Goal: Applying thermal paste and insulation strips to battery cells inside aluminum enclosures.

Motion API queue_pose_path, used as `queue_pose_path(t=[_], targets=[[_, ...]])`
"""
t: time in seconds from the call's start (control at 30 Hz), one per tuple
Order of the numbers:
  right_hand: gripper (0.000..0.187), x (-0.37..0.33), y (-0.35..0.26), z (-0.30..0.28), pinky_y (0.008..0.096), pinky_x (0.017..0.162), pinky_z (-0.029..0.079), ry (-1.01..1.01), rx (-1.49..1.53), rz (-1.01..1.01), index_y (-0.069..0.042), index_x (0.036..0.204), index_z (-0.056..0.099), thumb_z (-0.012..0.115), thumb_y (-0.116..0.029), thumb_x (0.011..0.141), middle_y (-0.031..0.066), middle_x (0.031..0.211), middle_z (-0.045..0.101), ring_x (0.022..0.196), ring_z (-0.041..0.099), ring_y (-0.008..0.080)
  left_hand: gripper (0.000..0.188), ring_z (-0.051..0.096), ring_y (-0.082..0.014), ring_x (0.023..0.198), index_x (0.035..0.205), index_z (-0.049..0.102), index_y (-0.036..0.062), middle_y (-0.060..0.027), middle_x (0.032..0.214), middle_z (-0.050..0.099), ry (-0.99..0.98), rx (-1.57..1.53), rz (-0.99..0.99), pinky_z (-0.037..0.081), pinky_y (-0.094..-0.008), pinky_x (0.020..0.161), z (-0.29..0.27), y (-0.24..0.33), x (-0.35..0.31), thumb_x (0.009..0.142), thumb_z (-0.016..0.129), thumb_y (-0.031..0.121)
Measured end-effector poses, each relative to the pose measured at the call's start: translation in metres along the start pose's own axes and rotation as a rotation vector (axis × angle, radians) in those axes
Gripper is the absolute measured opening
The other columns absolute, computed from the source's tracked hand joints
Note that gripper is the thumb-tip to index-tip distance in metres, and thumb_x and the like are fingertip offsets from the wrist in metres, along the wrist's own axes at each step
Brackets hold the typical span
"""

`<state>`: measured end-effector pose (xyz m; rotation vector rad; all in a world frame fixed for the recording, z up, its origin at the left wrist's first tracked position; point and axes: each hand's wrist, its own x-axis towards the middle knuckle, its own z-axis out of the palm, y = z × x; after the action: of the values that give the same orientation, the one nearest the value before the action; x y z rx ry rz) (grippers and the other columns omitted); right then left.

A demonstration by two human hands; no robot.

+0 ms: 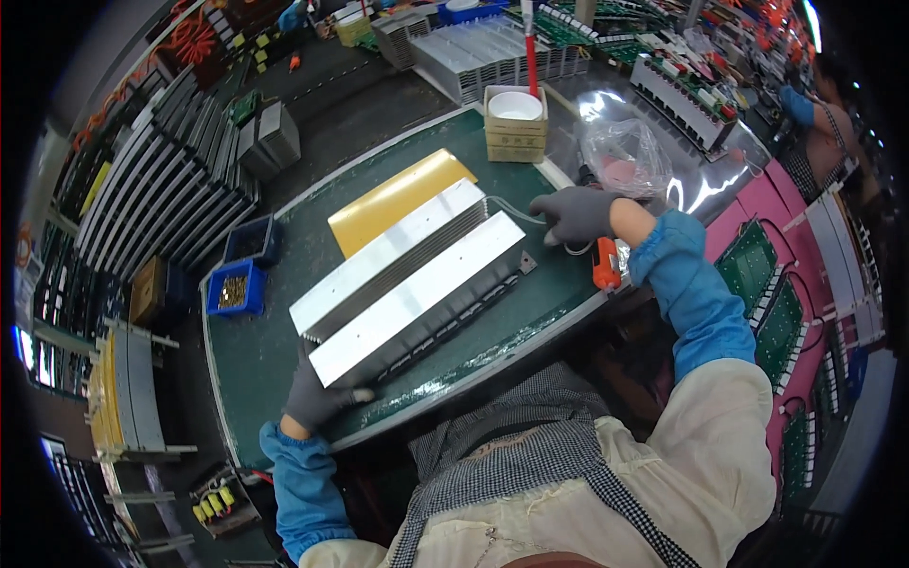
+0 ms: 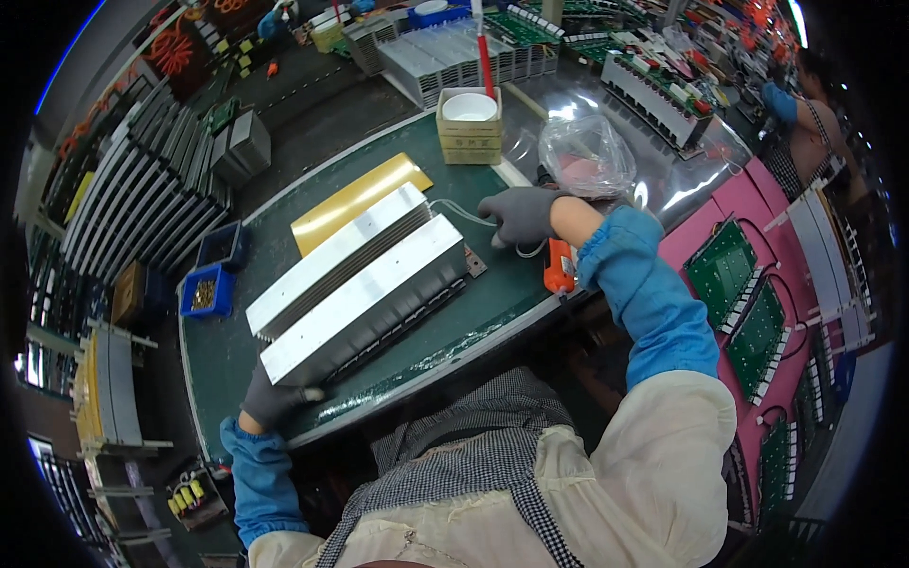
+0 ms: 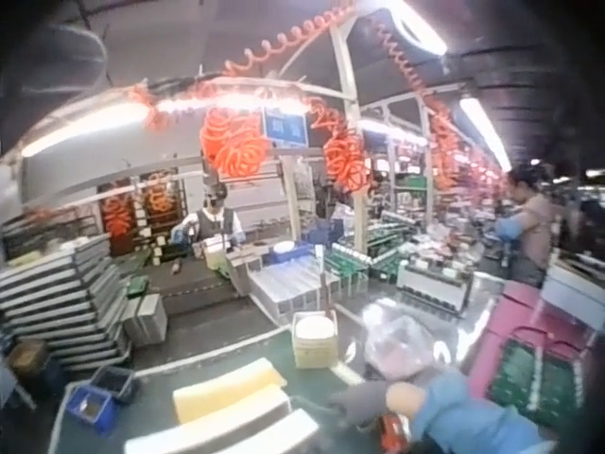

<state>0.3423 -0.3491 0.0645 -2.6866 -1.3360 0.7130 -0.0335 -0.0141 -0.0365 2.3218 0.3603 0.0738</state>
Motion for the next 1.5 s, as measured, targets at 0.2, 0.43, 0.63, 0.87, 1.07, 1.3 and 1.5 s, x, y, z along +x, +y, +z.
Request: queue_pose_path(t=[0.2, 0.43, 0.63, 0.87, 1.07, 1.3, 1.5], targets=[[0.049, 0.068, 0.021, 0.024, 0.0395, 0.097, 0.046, 0.186, 0.139, -0.238, -0.006, 0.129, 0.055, 0.068, -0.015, 0.082, 0.0161, 0.119, 0.064, 0.114, 0.06, 0.0321, 0.12, 0.05, -0.032, 0.125, 0.141, 0.034, -0.0024, -0.0193, 0.135, 0.052, -0.047, -0.176, 0.112, 0.039, -0.0425, 0.106, -0.004, 0.022, 0.009, 0.051, 0.094, 0.049], [0.035, 0.123, 0.01, 0.011, 0.0367, 0.087, 0.051, 0.204, 0.281, -0.348, -0.007, 0.118, 0.062, 0.062, -0.006, 0.083, 0.0126, 0.106, 0.069, 0.098, 0.067, 0.0281, 0.121, 0.052, -0.0314, 0.124, 0.143, 0.031, -0.0065, -0.0226, 0.136, 0.051, -0.085, -0.151, 0.21, 0.043, -0.0421, 0.102, -0.005, 0.011, 0.015, 0.056, 0.092, 0.051], [0.031, 0.061, 0.027, -0.039, 0.0356, 0.089, 0.05, 0.415, 0.134, -0.283, -0.006, 0.118, 0.062, 0.062, -0.011, 0.087, 0.0127, 0.106, 0.069, 0.1, 0.066, 0.0242, 0.097, 0.057, -0.0349, 0.117, 0.135, 0.051, 0.0015, -0.0206, 0.13, 0.056, -0.109, -0.026, 0.242, 0.046, -0.0399, 0.099, -0.006, 0.021, 0.023, 0.061, 0.088, 0.053], [0.039, 0.06, 0.063, -0.092, 0.0357, 0.088, 0.051, 0.83, 0.394, -0.221, -0.004, 0.119, 0.064, 0.067, -0.025, 0.086, 0.0139, 0.105, 0.069, 0.1, 0.065, 0.0255, 0.084, 0.06, -0.0286, 0.11, 0.13, 0.051, -0.0004, -0.0158, 0.122, 0.061, -0.031, -0.244, 0.132, 0.047, -0.0389, 0.097, 0.001, 0.016, 0.016, 0.064, 0.09, 0.034], [0.051, 0.095, 0.095, -0.108, 0.0391, 0.103, 0.044, 0.798, 0.321, -0.051, -0.008, 0.127, 0.06, 0.07, -0.033, 0.084, 0.0143, 0.13, 0.051, 0.12, 0.054, 0.0292, 0.1, 0.054, -0.0234, 0.118, 0.141, 0.041, 0.0, -0.0098, 0.128, 0.057, -0.01, -0.825, -0.092, 0.043, -0.0391, 0.101, -0.006, 0.034, 0.022, 0.062, 0.091, 0.033], [0.062, 0.131, 0.106, -0.117, 0.041, 0.109, 0.038, 0.716, 0.264, -0.024, -0.014, 0.136, 0.055, 0.069, -0.039, 0.082, 0.0171, 0.153, 0.027, 0.137, 0.038, 0.0373, 0.082, 0.041, -0.0074, 0.042, 0.124, 0.052, 0.0055, -0.0034, 0.081, 0.063, 0.405, -0.873, -0.342, 0.026, -0.0214, 0.035, 0.004, 0.019, 0.034, 0.081, 0.056, 0.076], [0.06, 0.14, 0.111, -0.122, 0.0411, 0.107, 0.04, 0.637, 0.225, -0.058, -0.015, 0.139, 0.051, 0.067, -0.032, 0.083, 0.0181, 0.143, 0.043, 0.127, 0.05, 0.0355, 0.083, 0.041, -0.0065, 0.041, 0.118, 0.057, 0.0082, -0.0025, 0.076, 0.064, 0.616, -0.816, -0.383, 0.025, -0.0199, 0.035, 0.016, 0.028, 0.041, 0.082, 0.044, 0.082]])
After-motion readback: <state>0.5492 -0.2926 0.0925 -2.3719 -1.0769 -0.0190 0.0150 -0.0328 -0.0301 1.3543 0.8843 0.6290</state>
